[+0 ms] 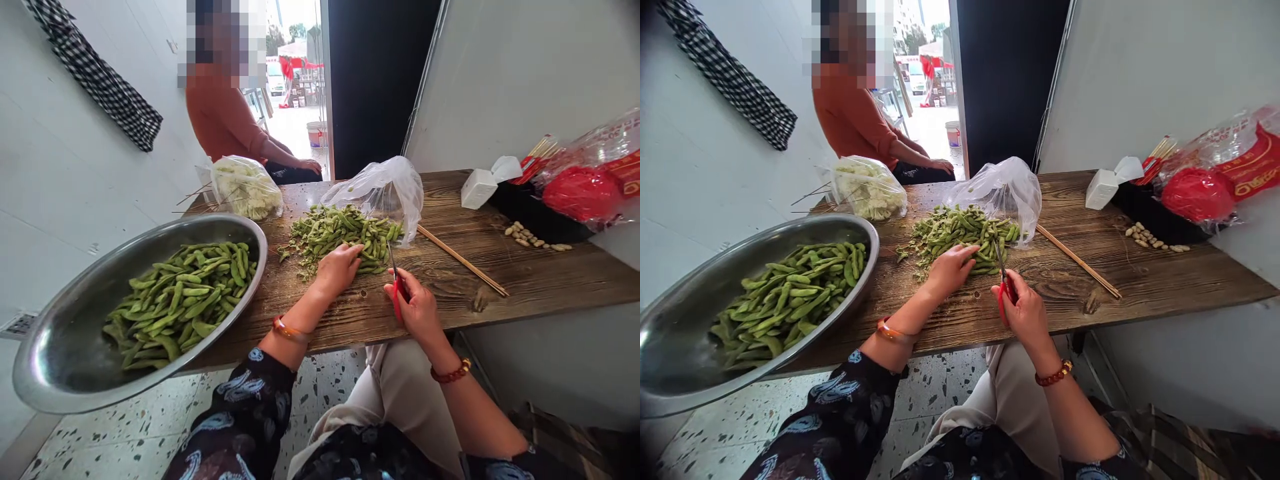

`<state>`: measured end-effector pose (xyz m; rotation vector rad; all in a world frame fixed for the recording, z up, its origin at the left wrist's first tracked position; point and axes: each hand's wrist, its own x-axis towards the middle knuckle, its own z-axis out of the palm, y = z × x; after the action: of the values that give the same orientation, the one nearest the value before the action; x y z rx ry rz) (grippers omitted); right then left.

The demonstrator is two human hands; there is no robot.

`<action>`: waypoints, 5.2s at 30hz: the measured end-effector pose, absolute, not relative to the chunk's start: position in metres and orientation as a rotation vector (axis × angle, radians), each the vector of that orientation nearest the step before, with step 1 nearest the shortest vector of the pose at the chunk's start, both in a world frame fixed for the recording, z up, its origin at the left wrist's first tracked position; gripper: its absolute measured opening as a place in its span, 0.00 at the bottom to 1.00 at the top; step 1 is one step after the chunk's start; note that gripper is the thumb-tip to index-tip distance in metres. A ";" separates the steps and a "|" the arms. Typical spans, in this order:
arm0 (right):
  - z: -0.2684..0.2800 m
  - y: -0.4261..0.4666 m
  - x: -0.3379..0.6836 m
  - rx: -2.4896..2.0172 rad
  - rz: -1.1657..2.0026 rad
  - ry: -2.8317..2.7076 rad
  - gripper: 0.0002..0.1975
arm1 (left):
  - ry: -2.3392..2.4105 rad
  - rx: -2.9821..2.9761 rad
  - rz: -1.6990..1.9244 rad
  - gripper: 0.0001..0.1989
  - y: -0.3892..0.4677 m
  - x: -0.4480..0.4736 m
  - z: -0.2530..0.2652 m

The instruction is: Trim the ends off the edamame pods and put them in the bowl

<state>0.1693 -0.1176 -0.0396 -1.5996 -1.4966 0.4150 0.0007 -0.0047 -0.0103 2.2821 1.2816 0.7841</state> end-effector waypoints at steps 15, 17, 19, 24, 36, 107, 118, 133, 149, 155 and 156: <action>-0.043 -0.114 0.170 -1.613 0.408 -1.447 0.25 | 0.817 1.439 0.886 0.15 -0.010 -0.012 0.002; -0.043 -0.114 0.169 -1.606 0.424 -1.456 0.25 | 0.711 1.320 0.822 0.18 -0.015 -0.010 0.004; -0.044 -0.114 0.169 -1.605 0.425 -1.464 0.25 | 0.659 1.263 0.810 0.19 -0.018 -0.008 0.007; -0.043 -0.115 0.167 -1.650 0.413 -1.510 0.25 | 0.664 1.339 0.811 0.18 -0.022 -0.005 0.009; -0.036 -0.116 0.167 -1.598 0.394 -1.621 0.25 | 0.742 1.747 0.717 0.15 -0.030 0.001 0.006; -0.046 -0.120 0.167 -1.670 0.123 -1.749 0.26 | 0.692 0.914 0.952 0.12 -0.015 -0.006 0.011; -0.046 -0.122 0.171 -1.604 0.281 -1.606 0.25 | 0.805 1.008 1.076 0.07 -0.002 -0.018 0.009; -0.045 -0.123 0.168 -1.645 0.194 -1.641 0.25 | 1.525 2.313 0.704 0.07 0.006 -0.008 -0.016; -0.037 -0.117 0.169 -1.598 0.494 -1.492 0.25 | 0.703 1.135 0.821 0.20 -0.013 -0.012 0.006; -0.036 -0.117 0.169 -1.566 0.511 -1.486 0.24 | 0.640 1.106 0.759 0.19 -0.018 -0.007 0.004; -0.036 -0.117 0.169 -1.561 0.513 -1.488 0.24 | 0.640 1.114 0.753 0.19 -0.019 -0.007 0.004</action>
<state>0.1689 -0.1169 -0.0363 -1.5611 -1.4883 0.5126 -0.0066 -0.0190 0.0038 1.1145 0.6397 0.7533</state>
